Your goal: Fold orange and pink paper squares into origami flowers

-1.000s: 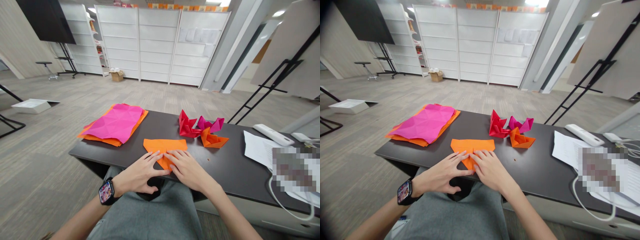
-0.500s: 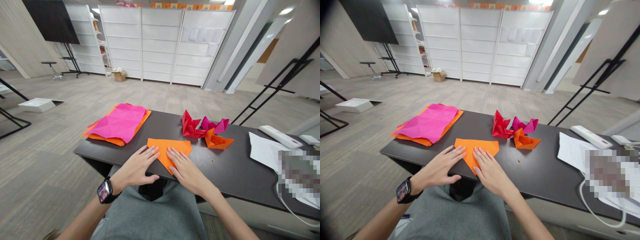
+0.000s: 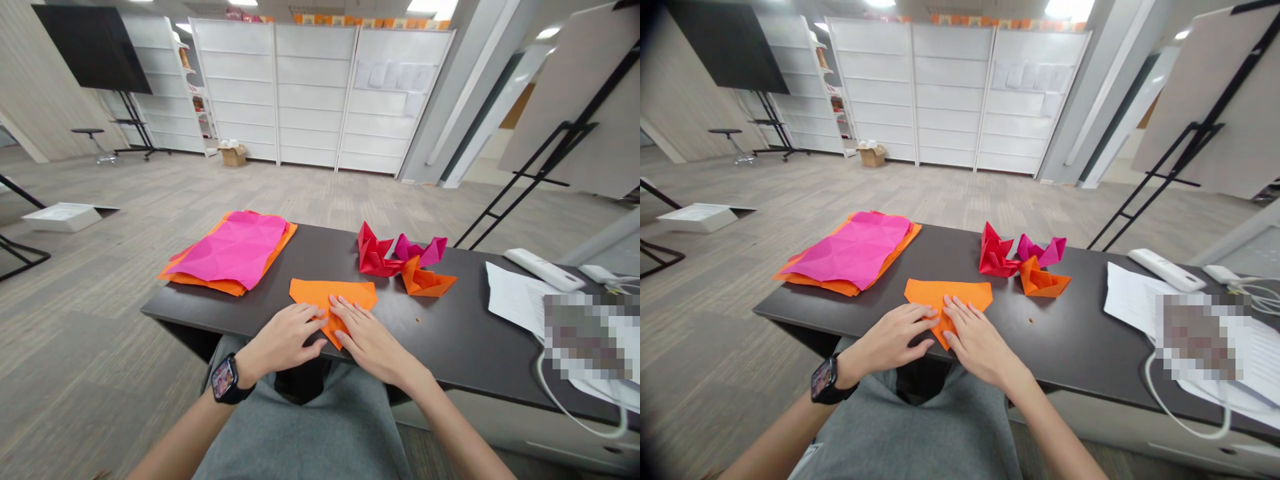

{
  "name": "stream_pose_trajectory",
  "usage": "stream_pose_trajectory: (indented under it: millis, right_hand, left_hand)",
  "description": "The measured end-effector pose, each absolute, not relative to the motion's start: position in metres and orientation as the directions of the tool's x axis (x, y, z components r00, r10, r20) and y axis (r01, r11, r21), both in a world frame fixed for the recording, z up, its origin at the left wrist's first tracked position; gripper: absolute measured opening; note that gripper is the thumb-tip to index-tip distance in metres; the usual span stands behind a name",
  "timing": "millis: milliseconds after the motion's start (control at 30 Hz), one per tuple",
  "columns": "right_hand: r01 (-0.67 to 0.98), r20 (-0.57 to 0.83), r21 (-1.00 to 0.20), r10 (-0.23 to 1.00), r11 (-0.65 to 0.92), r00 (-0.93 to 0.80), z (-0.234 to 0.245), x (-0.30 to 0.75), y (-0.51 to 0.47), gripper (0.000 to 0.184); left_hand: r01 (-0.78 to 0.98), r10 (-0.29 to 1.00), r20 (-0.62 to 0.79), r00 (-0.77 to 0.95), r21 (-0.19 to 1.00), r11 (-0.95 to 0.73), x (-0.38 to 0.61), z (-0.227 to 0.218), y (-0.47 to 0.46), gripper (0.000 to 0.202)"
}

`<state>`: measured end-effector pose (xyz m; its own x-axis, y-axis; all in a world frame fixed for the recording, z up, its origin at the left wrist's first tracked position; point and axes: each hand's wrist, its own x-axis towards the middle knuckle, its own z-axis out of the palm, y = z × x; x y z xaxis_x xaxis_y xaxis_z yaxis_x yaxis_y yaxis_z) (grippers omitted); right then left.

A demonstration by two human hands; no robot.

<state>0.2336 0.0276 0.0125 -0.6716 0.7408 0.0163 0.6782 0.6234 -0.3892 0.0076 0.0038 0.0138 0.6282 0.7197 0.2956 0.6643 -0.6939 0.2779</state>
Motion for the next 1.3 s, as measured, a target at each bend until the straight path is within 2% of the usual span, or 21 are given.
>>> stream_pose_trajectory:
  millis: [133,200,233,333,400,500,600,667,733,833,900,1000,1100,1200,1300]
  right_hand:
    - [0.605,0.084,-0.43,0.697,0.67,-0.713,0.018,0.239,0.049,0.043]
    - [0.617,0.14,-0.393,0.707,0.682,-0.693,0.021,0.242,0.062,0.042]
    - [0.649,0.159,-0.36,0.729,0.67,-0.666,0.023,0.244,0.068,0.046]
    - [0.755,0.15,-0.256,0.797,0.604,-0.586,0.029,0.251,0.081,0.079]
    - [0.772,0.129,-0.217,0.802,0.597,-0.584,0.032,0.253,0.086,0.087]
    - [0.768,0.169,-0.187,0.79,0.612,-0.589,0.034,0.255,0.088,0.085]
    - [0.757,0.211,-0.189,0.779,0.625,-0.591,0.034,0.255,0.087,0.076]
    - [0.743,0.217,-0.203,0.769,0.638,-0.601,0.034,0.256,0.086,0.07]
    - [0.741,0.236,-0.214,0.77,0.636,-0.593,0.032,0.258,0.085,0.073]
    - [0.749,0.263,-0.235,0.782,0.619,-0.564,0.027,0.262,0.083,0.083]
    - [0.743,0.26,-0.254,0.783,0.62,-0.565,0.023,0.264,0.083,0.075]
    - [0.729,0.287,-0.246,0.767,0.638,-0.574,0.016,0.267,0.082,0.052]
    - [0.713,0.327,-0.183,0.726,0.677,-0.606,0.013,0.267,0.077,0.036]
    - [0.738,0.363,-0.141,0.728,0.66,-0.581,0.012,0.26,0.064,0.034]
    - [0.765,0.347,-0.166,0.763,0.623,-0.546,0.01,0.251,0.049,0.033]
  left_hand:
    - [0.675,0.729,0.301,0.614,0.279,-0.683,0.01,0.011,0.013,0.021]
    - [0.705,0.754,0.293,0.588,0.271,-0.655,0.013,0.011,0.019,0.02]
    - [0.725,0.773,0.288,0.565,0.276,-0.632,0.016,0.011,0.023,0.022]
    - [0.754,0.827,0.288,0.483,0.343,-0.56,0.025,0.009,0.031,0.016]
    - [0.752,0.847,0.306,0.435,0.394,-0.529,0.027,0.005,0.035,0.006]
    - [0.766,0.862,0.366,0.352,0.417,-0.489,0.026,0.0,0.04,0.029]
    - [0.804,0.851,0.432,0.299,0.365,-0.469,0.023,0.0,0.043,0.061]
    - [0.819,0.832,0.463,0.304,0.318,-0.477,0.021,0.001,0.044,0.072]
    - [0.81,0.808,0.472,0.352,0.278,-0.516,0.021,0.002,0.043,0.064]
    - [0.749,0.758,0.422,0.498,0.232,-0.621,0.024,0.0,0.04,0.027]
    - [0.719,0.734,0.388,0.557,0.217,-0.66,0.026,-0.001,0.039,0.014]
    - [0.714,0.728,0.391,0.563,0.213,-0.667,0.027,-0.002,0.037,0.016]
    - [0.717,0.736,0.385,0.557,0.223,-0.66,0.027,0.002,0.035,0.021]
    - [0.739,0.755,0.372,0.541,0.219,-0.637,0.029,0.005,0.034,0.024]
    - [0.761,0.768,0.351,0.536,0.194,-0.62,0.031,0.007,0.034,0.026]
